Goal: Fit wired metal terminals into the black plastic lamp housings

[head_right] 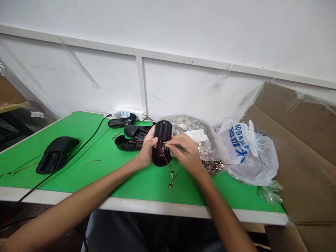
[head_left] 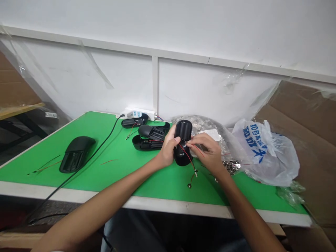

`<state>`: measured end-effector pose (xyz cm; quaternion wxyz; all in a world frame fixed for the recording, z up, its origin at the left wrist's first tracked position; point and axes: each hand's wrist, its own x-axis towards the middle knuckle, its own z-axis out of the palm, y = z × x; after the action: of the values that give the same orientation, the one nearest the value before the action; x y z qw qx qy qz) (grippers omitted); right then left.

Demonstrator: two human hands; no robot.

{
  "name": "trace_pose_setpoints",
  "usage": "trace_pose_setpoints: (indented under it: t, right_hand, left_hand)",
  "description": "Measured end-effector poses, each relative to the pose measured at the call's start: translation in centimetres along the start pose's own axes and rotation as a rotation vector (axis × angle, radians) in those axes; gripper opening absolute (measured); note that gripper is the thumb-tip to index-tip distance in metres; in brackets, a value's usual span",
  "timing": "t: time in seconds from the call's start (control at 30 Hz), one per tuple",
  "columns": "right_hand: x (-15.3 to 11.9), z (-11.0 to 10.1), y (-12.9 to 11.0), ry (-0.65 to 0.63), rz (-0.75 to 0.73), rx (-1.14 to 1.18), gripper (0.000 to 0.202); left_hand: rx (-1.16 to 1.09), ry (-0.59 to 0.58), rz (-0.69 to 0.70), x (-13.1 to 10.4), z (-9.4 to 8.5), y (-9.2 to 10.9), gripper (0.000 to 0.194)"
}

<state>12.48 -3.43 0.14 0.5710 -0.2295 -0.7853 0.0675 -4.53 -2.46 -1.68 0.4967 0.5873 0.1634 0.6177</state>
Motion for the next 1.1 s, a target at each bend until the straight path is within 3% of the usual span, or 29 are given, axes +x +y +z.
trace_pose_setpoints:
  t: [0.17,0.6,1.1]
  right_hand:
    - [0.2,-0.2,-0.3,-0.012,0.051,-0.014,0.006]
    - [-0.2,-1.0,1.0,-0.097,-0.184,-0.206,0.019]
    - [-0.2,-1.4,1.0,-0.128,-0.179,-0.195,0.021]
  left_hand:
    - [0.005,0.003,0.006,0.1,0.1,0.2,0.055]
    - [0.396,-0.079,0.058,0.3,-0.3,1.3,0.049]
    - [0.453,-0.096,0.08,0.4,0.0,1.8,0.049]
